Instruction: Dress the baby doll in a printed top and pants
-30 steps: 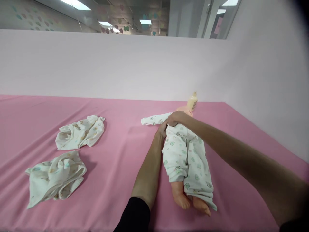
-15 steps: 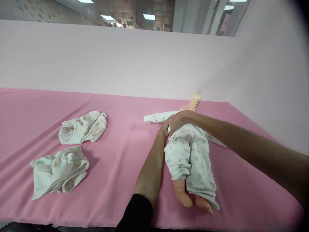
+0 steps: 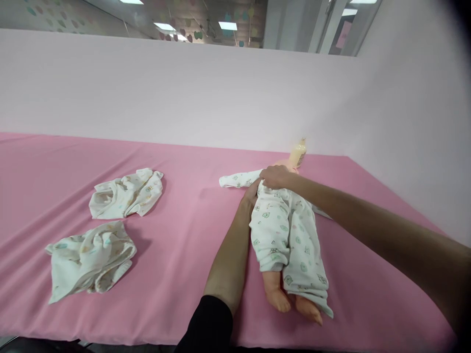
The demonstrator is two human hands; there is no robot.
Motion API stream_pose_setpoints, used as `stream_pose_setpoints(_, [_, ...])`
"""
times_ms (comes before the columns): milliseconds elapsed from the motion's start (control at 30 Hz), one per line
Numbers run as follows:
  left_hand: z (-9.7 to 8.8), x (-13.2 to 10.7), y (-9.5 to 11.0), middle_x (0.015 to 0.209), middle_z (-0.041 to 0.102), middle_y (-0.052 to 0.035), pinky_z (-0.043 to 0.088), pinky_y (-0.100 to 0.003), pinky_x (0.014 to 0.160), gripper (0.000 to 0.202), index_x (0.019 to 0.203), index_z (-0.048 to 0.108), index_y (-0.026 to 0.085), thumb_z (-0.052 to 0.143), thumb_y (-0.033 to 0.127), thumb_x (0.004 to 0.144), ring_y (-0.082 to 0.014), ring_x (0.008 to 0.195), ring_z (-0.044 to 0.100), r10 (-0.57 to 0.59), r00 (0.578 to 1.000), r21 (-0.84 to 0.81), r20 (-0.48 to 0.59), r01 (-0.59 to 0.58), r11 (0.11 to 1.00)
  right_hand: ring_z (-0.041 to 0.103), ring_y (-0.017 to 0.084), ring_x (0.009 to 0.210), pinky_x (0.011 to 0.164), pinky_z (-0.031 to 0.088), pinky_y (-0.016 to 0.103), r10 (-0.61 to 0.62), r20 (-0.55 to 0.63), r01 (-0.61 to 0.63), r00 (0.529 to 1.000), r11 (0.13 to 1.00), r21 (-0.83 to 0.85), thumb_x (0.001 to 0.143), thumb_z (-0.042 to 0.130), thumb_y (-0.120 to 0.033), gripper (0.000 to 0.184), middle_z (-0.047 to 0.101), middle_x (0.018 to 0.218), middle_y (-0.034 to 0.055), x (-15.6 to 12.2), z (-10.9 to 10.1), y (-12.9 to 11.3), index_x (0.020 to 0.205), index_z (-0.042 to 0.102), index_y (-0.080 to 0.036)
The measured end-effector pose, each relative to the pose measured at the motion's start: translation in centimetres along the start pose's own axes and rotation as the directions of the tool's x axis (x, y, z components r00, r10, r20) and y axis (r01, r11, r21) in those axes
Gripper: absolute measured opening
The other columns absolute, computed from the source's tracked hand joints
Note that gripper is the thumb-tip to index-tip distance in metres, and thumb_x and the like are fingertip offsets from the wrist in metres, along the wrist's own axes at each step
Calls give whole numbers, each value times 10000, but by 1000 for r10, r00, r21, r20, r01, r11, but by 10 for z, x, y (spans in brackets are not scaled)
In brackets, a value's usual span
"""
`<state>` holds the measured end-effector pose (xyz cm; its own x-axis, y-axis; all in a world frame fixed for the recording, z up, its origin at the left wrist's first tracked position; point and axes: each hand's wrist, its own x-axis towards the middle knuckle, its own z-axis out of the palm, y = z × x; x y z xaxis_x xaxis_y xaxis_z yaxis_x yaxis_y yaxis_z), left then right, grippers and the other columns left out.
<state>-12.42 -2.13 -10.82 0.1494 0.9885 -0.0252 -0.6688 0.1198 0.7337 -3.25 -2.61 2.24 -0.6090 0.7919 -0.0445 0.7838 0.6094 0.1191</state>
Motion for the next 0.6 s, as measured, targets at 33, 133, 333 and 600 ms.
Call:
stream_pose_setpoints(33, [0,0,0,906,727,-77,475,-426,990,259,961,668,168,631,398,846,-273,1032,650,-10,1000,-9,21,10,1000,667,313,923,770,471,417,-6,-10,6,1000,998,-58,785,612,-150,169,718,956,166,-1,-1,1,904,729,-175])
stream_pose_setpoints(133, [0,0,-2,934,729,-95,482,-425,989,323,996,673,153,653,431,832,-285,1034,655,-41,996,-48,79,45,998,649,326,996,802,445,421,-33,-52,21,998,974,-225,829,539,-119,282,700,1015,191,-1,2,9,1054,697,-182])
stream_pose_setpoints(333, [4,0,1,966,728,-108,490,-400,988,444,1137,653,133,615,484,867,-275,1026,665,-47,994,-70,101,54,996,649,311,944,746,418,386,44,-142,-73,989,976,-203,924,436,-210,293,688,984,195,-4,17,14,1112,659,-184])
stream_pose_setpoints(600, [18,-23,11,950,735,-99,481,-395,1004,529,1174,651,129,562,563,885,-304,1059,652,-54,997,53,47,52,997,578,251,1080,872,417,351,183,-386,-46,904,940,339,962,420,-466,368,657,1148,103,-67,35,24,1136,607,-201])
